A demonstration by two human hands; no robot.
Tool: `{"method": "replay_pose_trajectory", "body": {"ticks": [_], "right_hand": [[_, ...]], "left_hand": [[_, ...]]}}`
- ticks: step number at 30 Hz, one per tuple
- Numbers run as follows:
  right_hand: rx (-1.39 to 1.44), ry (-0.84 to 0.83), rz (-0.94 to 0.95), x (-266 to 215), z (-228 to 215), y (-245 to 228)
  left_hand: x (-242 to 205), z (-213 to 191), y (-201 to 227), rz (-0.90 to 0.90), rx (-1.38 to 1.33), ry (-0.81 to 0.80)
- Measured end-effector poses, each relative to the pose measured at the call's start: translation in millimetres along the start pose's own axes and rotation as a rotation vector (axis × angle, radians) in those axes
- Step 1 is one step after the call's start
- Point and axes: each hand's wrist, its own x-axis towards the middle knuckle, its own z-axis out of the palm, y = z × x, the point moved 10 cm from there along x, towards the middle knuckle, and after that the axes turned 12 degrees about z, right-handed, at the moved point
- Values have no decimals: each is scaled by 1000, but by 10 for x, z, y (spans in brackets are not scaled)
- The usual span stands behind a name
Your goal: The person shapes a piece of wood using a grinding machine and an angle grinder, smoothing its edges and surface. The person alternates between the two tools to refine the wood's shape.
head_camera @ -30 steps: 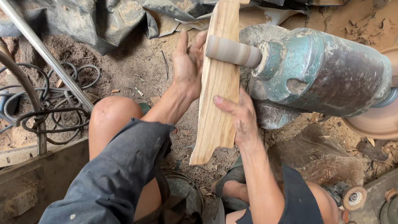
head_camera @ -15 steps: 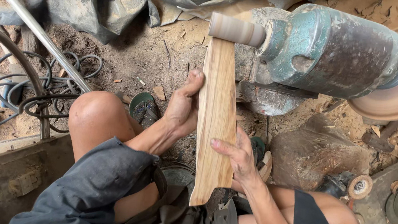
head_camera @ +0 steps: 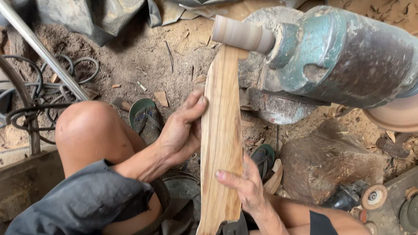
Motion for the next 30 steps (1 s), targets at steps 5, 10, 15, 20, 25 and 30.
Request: {"method": "replay_pose_trajectory", "body": {"ticks": [5,10,15,20,25,30], "right_hand": [[27,36,87,-30,-35,113],[-127,50,-61,77,37,-243],[-25,87,-21,241,-190,-236],[47,143,-64,455,-352,-403],[59,150,-113,826,-435,-724],[125,137,-72,1008,-514,-703]], "left_hand": [[-6,-89,-67,6,-18,17],[129,71,51,56,-25,-63],[386,140,82,107,-167,-93],[769,46,18,107,-277,-70],[1273,25,146,168,-379,-68],[1385,-19,226,203,-292,-1]]}}
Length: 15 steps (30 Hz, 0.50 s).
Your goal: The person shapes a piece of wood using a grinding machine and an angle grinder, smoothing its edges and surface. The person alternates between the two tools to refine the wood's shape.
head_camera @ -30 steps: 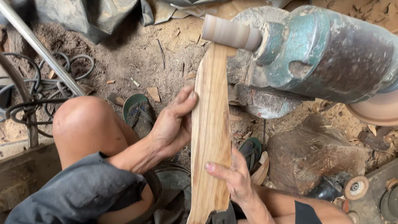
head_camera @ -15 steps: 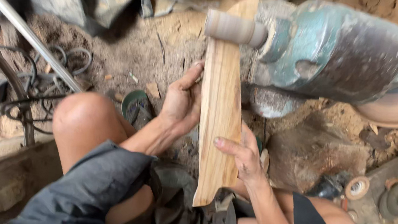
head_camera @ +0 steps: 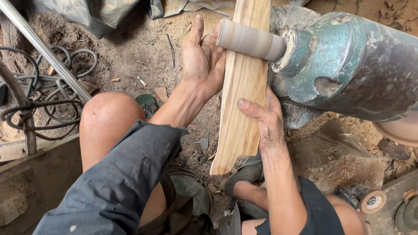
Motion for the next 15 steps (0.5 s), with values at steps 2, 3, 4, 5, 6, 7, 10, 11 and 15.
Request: {"method": "replay_pose_trajectory", "body": {"ticks": [2,3,4,5,6,7,10,11,15], "right_hand": [[-100,0,-61,-48,35,-50],[-152,2,-79,-122,52,-30],[-130,-11,-61,-183,57,24],[-107,-26,-37,-255,62,99],[-83,-41,-13,-321,68,176],[-75,-42,2,-368,66,239],[-66,-38,43,-515,43,408],[-72,-31,53,-570,33,460],[-52,-41,85,-798,62,608]], "left_hand": [[-65,71,10,-19,24,-20],[-176,53,0,-37,33,-12],[-282,30,-13,-55,42,-4],[-382,25,-12,-56,9,-12],[-473,21,-12,-57,-23,-20],[-547,29,-8,-58,-55,-34],[-770,32,-44,-123,-68,-63],[-838,25,-52,-132,-69,-60],[-1114,70,-41,-161,-150,-82]]}}
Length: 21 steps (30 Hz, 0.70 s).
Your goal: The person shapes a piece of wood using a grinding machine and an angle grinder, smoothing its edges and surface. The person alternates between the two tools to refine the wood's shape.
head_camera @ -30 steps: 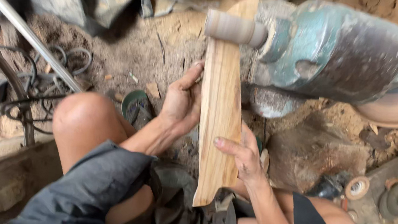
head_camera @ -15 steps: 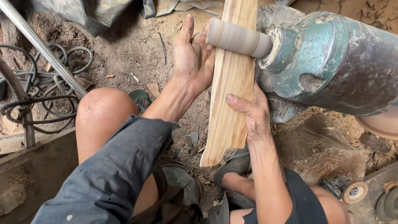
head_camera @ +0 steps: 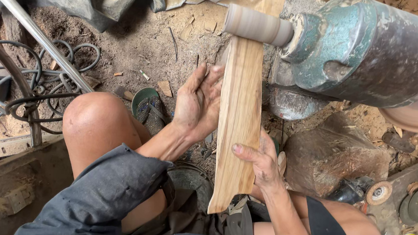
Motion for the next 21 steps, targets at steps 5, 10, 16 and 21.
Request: {"method": "replay_pose_trajectory", "body": {"ticks": [5,10,16,21], "right_hand": [[-65,48,-85,97,-31,-221],[-34,85,-142,529,-99,-602],[85,15,-129,812,-74,-751],[13,17,-178,691,-98,-658]], "left_hand": [[194,-166,-19,8,173,122],[879,-195,128,147,109,67],[1172,43,246,204,-85,-154],[960,-196,174,169,86,89]]}}
